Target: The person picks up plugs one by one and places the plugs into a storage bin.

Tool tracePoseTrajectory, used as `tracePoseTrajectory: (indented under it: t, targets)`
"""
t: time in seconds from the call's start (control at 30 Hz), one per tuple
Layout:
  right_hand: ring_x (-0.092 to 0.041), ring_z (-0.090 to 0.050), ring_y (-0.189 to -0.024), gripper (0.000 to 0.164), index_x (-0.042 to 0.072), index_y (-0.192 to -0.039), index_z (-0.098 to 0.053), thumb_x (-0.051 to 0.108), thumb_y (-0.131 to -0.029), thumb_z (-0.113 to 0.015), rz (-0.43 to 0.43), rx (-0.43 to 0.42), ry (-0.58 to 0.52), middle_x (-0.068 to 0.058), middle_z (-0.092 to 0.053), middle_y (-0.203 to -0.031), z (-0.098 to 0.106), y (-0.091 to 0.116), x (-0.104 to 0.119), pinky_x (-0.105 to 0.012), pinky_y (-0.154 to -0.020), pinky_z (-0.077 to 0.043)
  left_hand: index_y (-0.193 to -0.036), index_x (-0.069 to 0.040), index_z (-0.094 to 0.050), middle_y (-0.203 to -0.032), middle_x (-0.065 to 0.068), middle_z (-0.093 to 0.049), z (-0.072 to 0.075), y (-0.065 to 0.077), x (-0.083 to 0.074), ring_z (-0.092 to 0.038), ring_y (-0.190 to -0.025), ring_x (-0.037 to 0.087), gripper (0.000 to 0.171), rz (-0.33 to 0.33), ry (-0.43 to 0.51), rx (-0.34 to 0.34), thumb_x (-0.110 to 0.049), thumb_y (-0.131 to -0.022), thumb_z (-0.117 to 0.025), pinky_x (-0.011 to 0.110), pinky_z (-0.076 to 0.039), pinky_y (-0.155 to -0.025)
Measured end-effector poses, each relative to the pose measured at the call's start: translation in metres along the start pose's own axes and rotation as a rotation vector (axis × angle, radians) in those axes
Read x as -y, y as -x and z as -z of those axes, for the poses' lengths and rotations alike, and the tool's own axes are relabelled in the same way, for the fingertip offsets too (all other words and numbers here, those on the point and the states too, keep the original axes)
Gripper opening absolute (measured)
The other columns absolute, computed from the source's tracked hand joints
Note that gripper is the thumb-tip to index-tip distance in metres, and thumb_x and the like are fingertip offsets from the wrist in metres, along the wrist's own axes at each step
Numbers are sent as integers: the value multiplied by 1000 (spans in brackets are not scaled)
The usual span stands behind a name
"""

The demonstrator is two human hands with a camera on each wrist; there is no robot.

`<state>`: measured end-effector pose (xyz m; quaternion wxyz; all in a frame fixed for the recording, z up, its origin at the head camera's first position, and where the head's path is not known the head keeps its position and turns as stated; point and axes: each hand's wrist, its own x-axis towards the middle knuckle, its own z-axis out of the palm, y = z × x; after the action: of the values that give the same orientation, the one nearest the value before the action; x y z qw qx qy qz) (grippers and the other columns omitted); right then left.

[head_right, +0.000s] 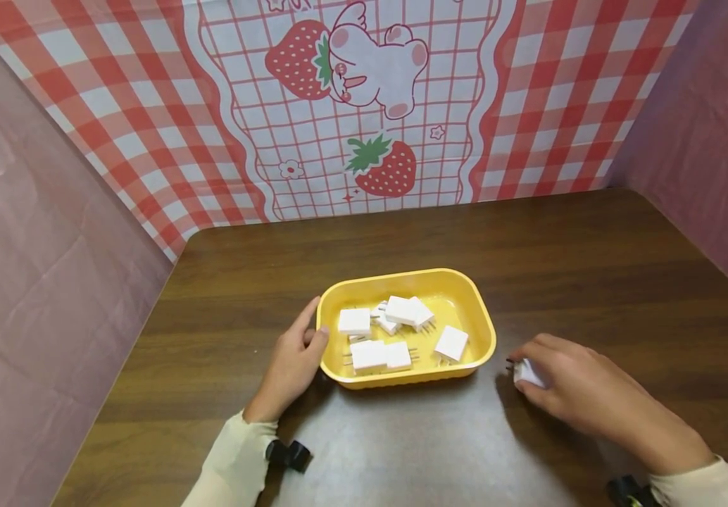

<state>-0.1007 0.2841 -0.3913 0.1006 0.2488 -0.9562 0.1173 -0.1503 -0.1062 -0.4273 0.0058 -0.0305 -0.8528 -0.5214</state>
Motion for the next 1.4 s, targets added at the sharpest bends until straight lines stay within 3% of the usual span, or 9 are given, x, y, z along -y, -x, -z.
tracePoseTrajectory:
  t: [0.23,0.47,0.57,0.77,1.4]
  targets:
    - [-10,-59,-75,43,17,-101,-71,17,-63,-92,28,-116,-5,7,-66,-94,-2,-3,-6,-36,-60,-50,-157,-19,-36,-57,-3,-48,-1,0,1,-44,-47,12,62,-8,6,-4,-27,-99,-54,27,-37,-45]
    - [-13,-61,-76,45,18,-103,-71,14,-62,-90,55,-238,-30,6,-67,-97,-1,-10,-8,-18,-65,-45,-157,-19,-36,-57,-2,-49,0,-1,1,-45,-46,12,62,-9,9,-5,-27,-99,-54,27,-37,-44]
    - [-13,-60,-76,45,16,-103,-72,13,-62,-90,54,-268,-43,5,-67,-97,-1,-14,-7,-17,-65,-44,-157,-19,-35,-57,-2,-49,0,-1,1,-45,-46,13,62,-7,10,-6,-27,-99,-54,27,-37,-44]
    - [-14,-61,-78,45,16,-104,-72,12,-63,-90,34,-283,-51,5,-68,-99,2,-22,-1,-20,-67,-44,-157,-20,-36,-58,-3,-48,1,-1,2,-45,-47,13,61,-7,4,-7,-27,-99,-54,28,-38,-44]
    - [-12,-60,-83,50,15,-108,-73,15,-62,-93,47,-290,-75,5,-67,-102,13,-40,16,-10,-72,-43,-158,-20,-34,-60,-1,-52,1,1,0,-46,-48,14,61,10,4,15,-27,-101,-53,28,-39,-45]
